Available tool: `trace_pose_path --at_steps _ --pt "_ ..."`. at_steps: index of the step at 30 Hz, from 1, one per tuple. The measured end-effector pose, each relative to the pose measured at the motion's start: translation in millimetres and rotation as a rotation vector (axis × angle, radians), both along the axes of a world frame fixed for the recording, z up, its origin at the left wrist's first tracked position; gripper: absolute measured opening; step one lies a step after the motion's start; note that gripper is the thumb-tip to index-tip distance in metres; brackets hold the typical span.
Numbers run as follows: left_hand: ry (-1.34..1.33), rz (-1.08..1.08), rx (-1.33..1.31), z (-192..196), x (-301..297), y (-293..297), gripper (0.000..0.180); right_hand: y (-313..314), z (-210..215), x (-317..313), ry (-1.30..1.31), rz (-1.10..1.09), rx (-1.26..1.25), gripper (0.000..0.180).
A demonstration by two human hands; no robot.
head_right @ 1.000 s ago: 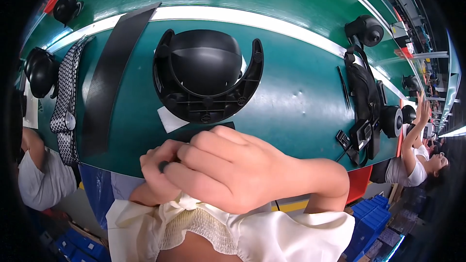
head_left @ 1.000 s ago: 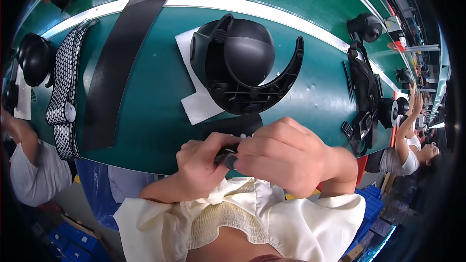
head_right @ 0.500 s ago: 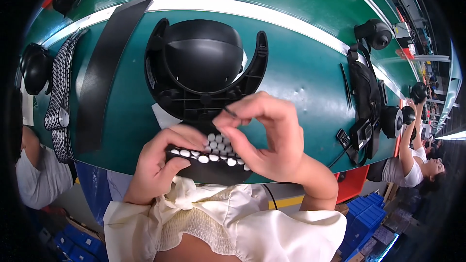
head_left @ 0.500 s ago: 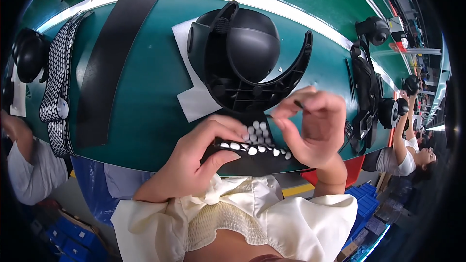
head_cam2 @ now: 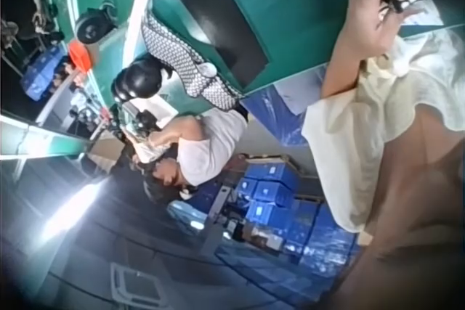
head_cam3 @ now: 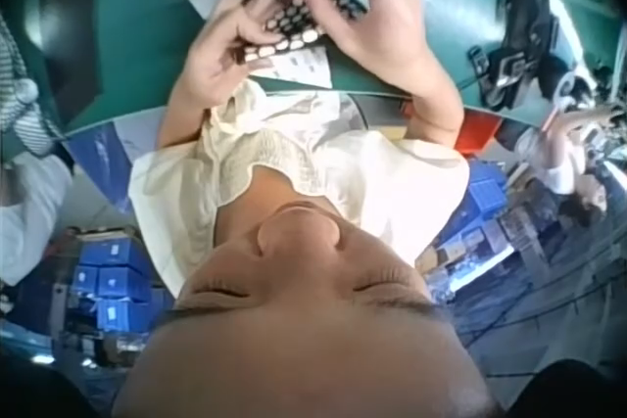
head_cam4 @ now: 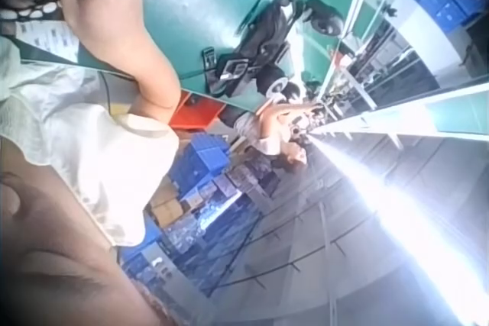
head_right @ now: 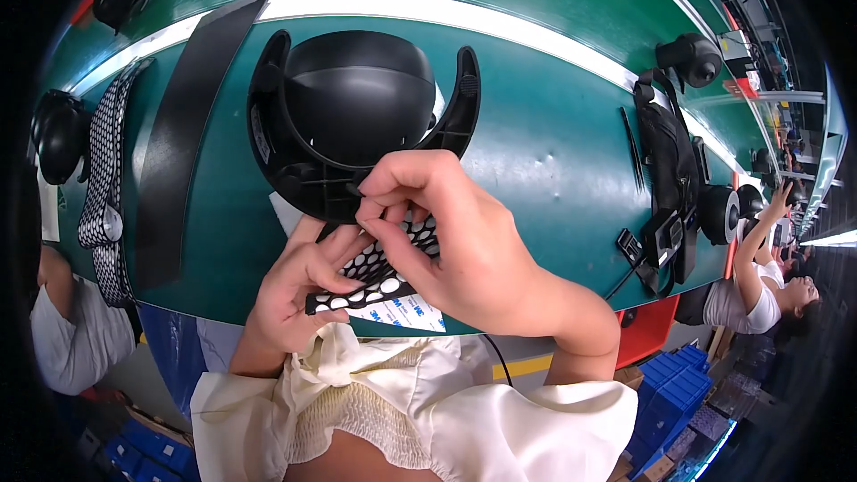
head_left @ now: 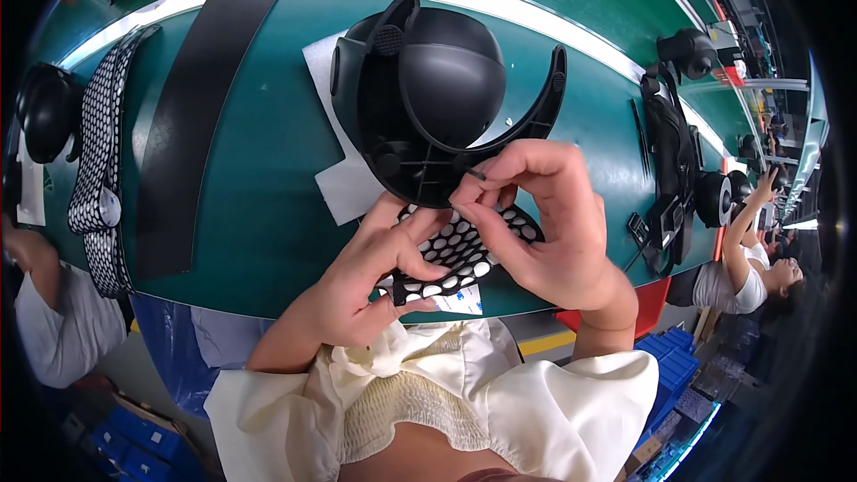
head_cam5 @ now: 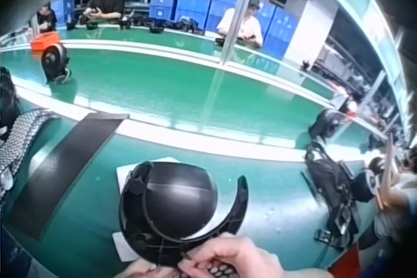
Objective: Assembling black plastic components and mesh padding for light fixtures on an assembly line.
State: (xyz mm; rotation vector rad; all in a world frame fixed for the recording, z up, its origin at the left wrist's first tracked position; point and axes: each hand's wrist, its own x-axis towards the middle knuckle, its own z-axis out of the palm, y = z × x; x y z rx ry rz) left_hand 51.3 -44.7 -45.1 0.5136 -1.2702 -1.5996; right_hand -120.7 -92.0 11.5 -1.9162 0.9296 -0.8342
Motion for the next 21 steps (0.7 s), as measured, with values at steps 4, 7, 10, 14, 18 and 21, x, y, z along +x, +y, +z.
trace_pose_path --at_steps 4,7,10,14,18,21 --pt "0.121 0.018 0.033 0.0 -2.1 2.0 0.023 -1.7 6.9 6.3 0.063 -0.012 -0.101 0.028" --pt "-0.022 -0.058 -0.011 4.0 6.1 -0.7 0.022 -2.4 15.1 6.8 0.225 0.022 -0.300 0.028" --pt "-0.012 -0.042 0.019 2.3 4.4 1.6 0.021 -4.1 18.7 9.6 0.487 -0.240 -0.264 0.038" --pt "-0.029 0.007 0.045 3.1 2.4 0.6 0.009 -14.7 13.4 1.9 0.378 -0.294 -0.204 0.044" --pt "-0.029 0.043 0.064 5.2 -2.3 1.2 0.010 -15.8 -4.8 -27.8 -0.012 -0.223 -0.053 0.011" --pt "-0.025 0.069 0.041 7.2 -7.8 -0.7 0.012 -14.9 -8.8 -38.0 -0.087 -0.254 0.027 0.009"
